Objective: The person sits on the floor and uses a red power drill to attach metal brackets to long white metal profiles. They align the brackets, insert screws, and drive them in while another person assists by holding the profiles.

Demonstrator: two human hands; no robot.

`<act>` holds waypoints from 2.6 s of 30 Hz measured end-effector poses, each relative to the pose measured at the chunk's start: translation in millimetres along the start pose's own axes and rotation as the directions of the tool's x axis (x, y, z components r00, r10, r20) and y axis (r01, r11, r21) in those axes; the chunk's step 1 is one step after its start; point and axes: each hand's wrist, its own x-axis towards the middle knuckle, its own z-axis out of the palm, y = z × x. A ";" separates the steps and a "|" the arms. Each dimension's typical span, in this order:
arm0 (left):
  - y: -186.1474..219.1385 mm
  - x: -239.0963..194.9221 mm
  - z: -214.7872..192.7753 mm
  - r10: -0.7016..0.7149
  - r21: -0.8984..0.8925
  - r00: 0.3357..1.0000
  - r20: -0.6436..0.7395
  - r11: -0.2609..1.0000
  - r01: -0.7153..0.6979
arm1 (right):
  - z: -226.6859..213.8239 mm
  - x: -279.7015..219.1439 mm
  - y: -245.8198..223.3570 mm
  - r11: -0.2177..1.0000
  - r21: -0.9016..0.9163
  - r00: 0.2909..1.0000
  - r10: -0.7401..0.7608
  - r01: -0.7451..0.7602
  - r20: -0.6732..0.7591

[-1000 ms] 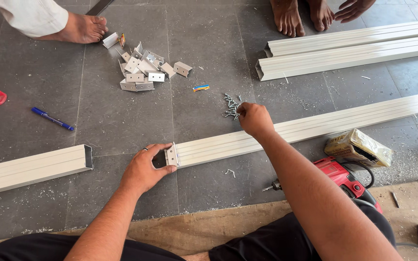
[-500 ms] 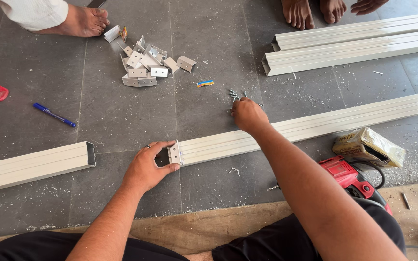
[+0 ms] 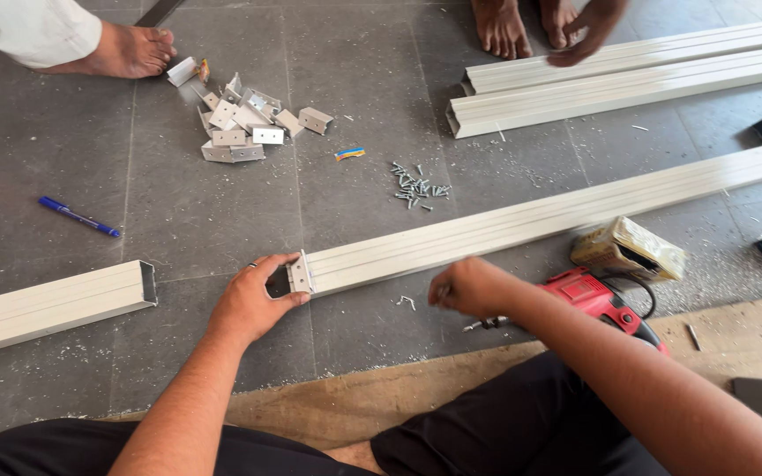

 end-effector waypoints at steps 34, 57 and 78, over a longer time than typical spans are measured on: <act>-0.5 0.8 3.8 -0.070 0.037 0.997 0.039 0.997 0.069 | 8.0 -45.9 3.3 0.948 -0.319 0.998 0.028 -0.011 0.048; -3.8 3.5 5.6 -0.087 0.038 0.995 0.043 0.996 0.085 | 17.3 -127.0 255.4 0.534 0.265 0.517 0.845 -0.803 -0.136; 0.3 0.5 -2.0 -0.063 0.012 0.998 0.025 0.998 0.063 | -59.9 -36.8 -42.0 -0.427 0.865 0.965 0.091 0.262 -0.248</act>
